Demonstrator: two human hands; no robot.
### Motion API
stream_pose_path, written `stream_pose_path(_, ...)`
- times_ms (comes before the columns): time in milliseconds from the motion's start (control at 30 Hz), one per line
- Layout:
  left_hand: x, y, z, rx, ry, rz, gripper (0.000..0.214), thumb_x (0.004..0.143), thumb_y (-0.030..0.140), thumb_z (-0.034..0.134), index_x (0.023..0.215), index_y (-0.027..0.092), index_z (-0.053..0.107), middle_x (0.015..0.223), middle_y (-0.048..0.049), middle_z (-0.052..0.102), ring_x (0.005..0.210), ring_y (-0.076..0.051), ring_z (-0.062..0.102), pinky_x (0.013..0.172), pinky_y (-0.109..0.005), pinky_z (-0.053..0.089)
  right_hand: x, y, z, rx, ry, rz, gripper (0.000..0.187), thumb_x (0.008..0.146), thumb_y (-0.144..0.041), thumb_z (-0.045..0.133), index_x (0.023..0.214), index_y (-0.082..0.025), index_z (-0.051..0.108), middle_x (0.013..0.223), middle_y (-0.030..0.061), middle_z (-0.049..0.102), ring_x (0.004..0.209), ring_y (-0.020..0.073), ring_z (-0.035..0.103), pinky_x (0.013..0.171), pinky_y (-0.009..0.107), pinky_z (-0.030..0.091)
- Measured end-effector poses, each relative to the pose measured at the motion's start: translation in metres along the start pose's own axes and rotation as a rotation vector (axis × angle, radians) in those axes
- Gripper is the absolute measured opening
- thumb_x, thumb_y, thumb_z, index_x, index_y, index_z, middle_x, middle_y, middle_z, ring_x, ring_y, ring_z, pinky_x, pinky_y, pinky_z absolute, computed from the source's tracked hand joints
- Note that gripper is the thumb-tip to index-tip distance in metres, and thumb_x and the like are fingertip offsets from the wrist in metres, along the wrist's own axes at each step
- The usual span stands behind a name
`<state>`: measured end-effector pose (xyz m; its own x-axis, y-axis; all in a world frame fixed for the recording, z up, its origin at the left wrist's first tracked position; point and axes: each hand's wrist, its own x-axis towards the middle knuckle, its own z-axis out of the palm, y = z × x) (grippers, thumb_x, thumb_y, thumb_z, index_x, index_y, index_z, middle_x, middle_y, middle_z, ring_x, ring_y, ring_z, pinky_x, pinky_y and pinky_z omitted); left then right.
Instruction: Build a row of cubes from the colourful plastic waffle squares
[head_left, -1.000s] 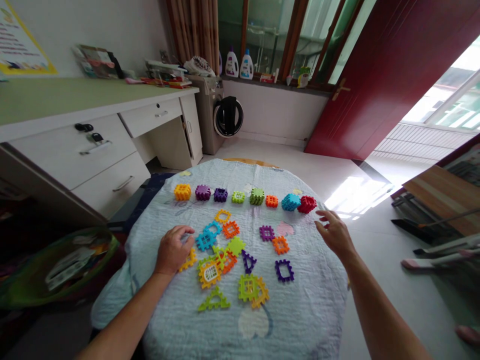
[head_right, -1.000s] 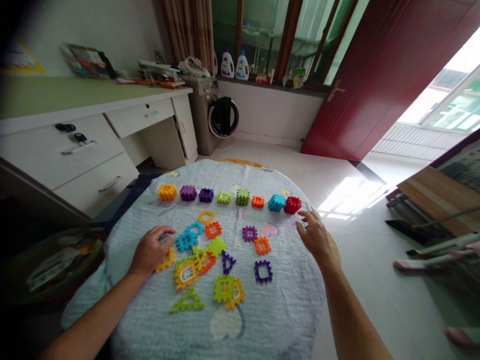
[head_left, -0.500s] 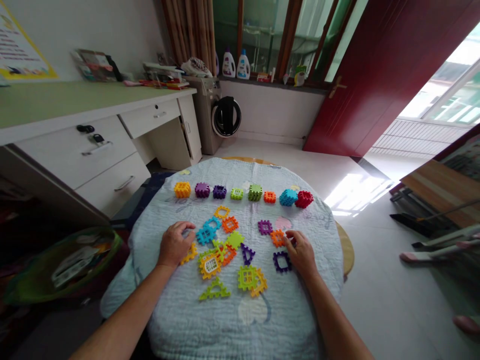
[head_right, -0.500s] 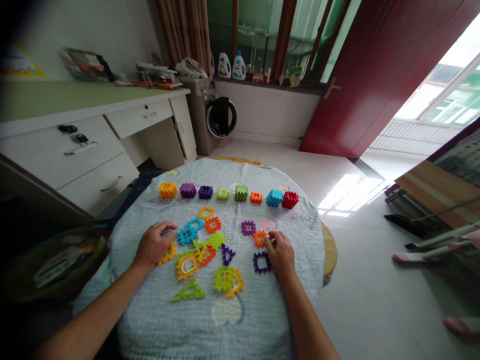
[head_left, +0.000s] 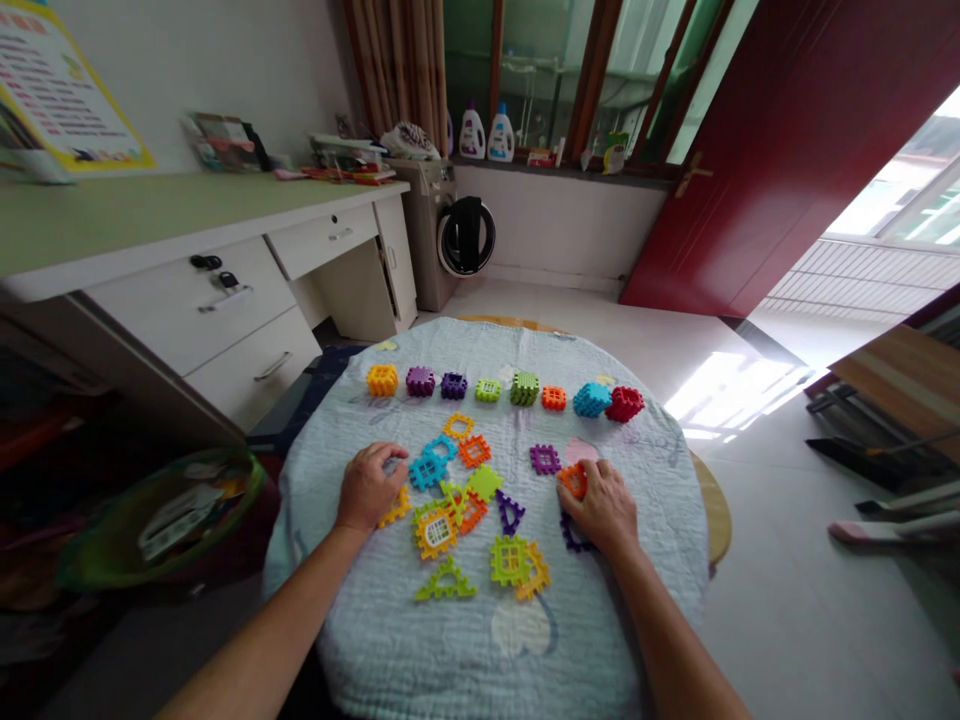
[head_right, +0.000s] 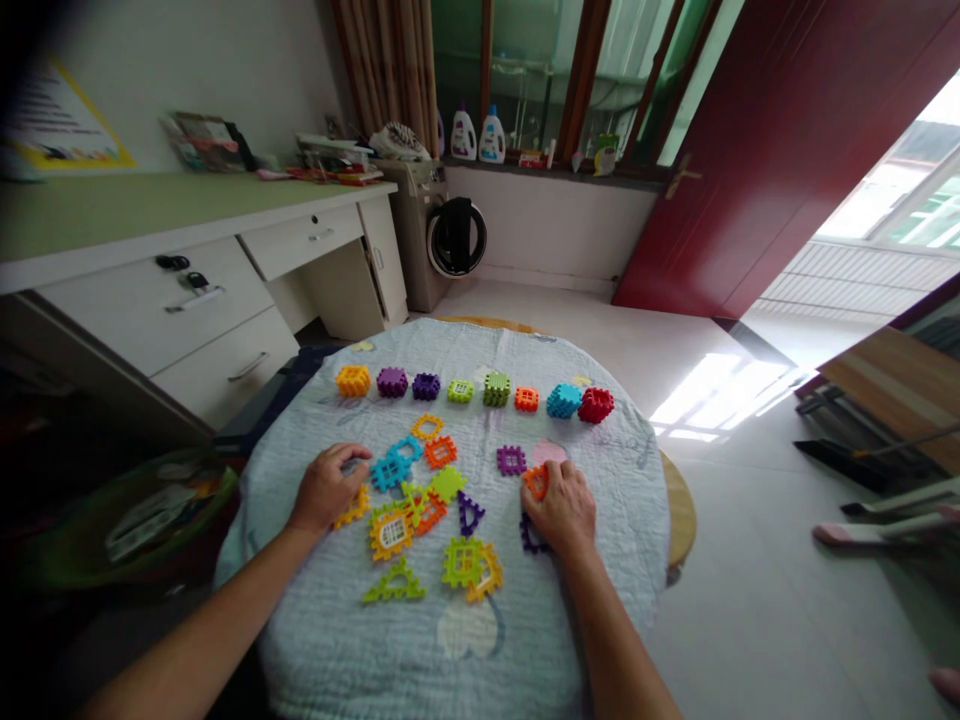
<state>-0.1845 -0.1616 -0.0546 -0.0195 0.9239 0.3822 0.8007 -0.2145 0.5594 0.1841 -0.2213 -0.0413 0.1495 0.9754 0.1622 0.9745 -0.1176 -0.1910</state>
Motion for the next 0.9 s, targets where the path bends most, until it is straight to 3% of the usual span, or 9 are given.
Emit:
stream_pose_path(333,0.000,0.000,-0.001,-0.032,-0.021,-0.017,0.017,0.076,0.029,0.050,0.080,0.020,0.065,0.089,-0.0059,0.069,0.090,-0.024,0.063,0.090,-0.038,0.048,-0.003,0.013,0.008,0.186,0.069,0.116,0.038,0.090,-0.050,0.049,0.112,-0.021,0.060,0.105,0.0052,0.062,0.094,0.0208,0.060,0.073,0.030,0.042)
stream_pose_path(900,0.000,0.001,-0.001,-0.018,-0.038,-0.041,0.017,0.076,0.029,0.050,0.080,0.021,0.065,0.088,-0.0057,0.069,0.090,-0.023,0.062,0.089,-0.037,0.047,-0.004,0.014,0.013,0.169,0.146,0.046,0.039,0.089,-0.048,0.051,0.112,-0.018,0.060,0.104,0.0071,0.062,0.093,0.0215,0.059,0.074,0.030,0.042)
